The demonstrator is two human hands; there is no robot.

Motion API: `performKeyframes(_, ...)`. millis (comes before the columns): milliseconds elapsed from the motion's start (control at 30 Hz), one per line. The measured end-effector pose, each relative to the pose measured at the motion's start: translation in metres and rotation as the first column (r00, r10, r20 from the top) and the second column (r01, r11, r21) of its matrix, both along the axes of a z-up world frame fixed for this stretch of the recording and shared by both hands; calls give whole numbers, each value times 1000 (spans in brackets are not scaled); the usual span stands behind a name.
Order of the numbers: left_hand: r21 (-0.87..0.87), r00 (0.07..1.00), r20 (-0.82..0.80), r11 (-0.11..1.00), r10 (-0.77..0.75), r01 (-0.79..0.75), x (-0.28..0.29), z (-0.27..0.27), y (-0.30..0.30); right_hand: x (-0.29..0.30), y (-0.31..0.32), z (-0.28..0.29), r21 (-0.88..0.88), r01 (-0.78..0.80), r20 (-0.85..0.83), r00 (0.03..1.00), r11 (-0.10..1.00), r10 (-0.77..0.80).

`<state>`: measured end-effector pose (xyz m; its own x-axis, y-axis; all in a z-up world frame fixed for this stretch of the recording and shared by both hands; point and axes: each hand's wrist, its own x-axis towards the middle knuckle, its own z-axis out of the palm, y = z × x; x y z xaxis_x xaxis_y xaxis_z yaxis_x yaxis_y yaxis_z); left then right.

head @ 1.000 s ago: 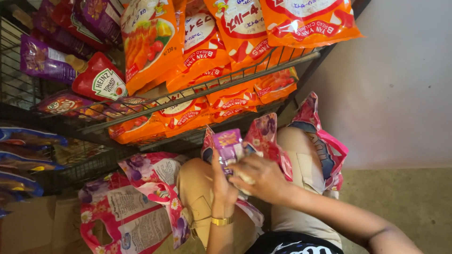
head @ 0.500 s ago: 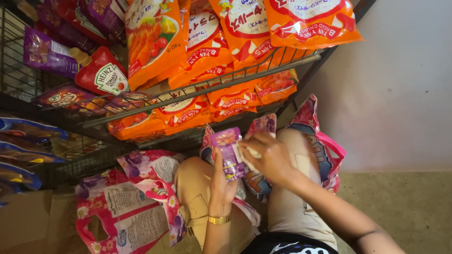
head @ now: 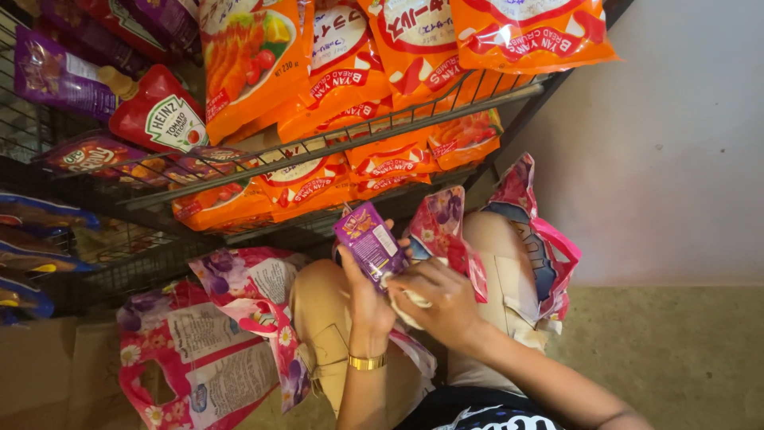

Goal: Cleaning and wiping individual product packages on a grocery store shelf using a cloth.

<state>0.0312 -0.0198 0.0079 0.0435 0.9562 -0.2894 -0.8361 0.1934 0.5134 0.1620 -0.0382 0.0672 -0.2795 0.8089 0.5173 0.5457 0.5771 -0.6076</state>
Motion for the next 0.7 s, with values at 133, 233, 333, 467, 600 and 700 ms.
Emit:
performKeyframes(133, 11, 994, 109, 1000, 5, -6, -2, 3, -1, 8, 7, -10, -68, 101, -24, 994, 993, -103)
performKeyframes(233, 10, 996, 86, 1000, -1, 0, 1, 6, 0, 2, 1, -6, -101, 14, -90, 996, 995, -23)
performKeyframes(333, 7, 1000, 11, 1000, -8, 8, 2, -8, -2, -6, -7, 6, -31, -64, 16, 998, 997, 64)
performKeyframes(467, -12, 1000, -16, 1000, -2, 2, 0, -27, -4, 9, 2, 0, -52, -122, 24, 992, 991, 124)
performKeyframes(600, -33, 999, 17, 999, -35, 35, 0, -24, -11, 27, 23, 29, -222, -157, -102, 985, 962, 137)
performKeyframes(700, -73, 994, 96, 996, -41, 49, 14, 8, -13, 33, 38, 55, -242, -87, -157, 986, 966, 49)
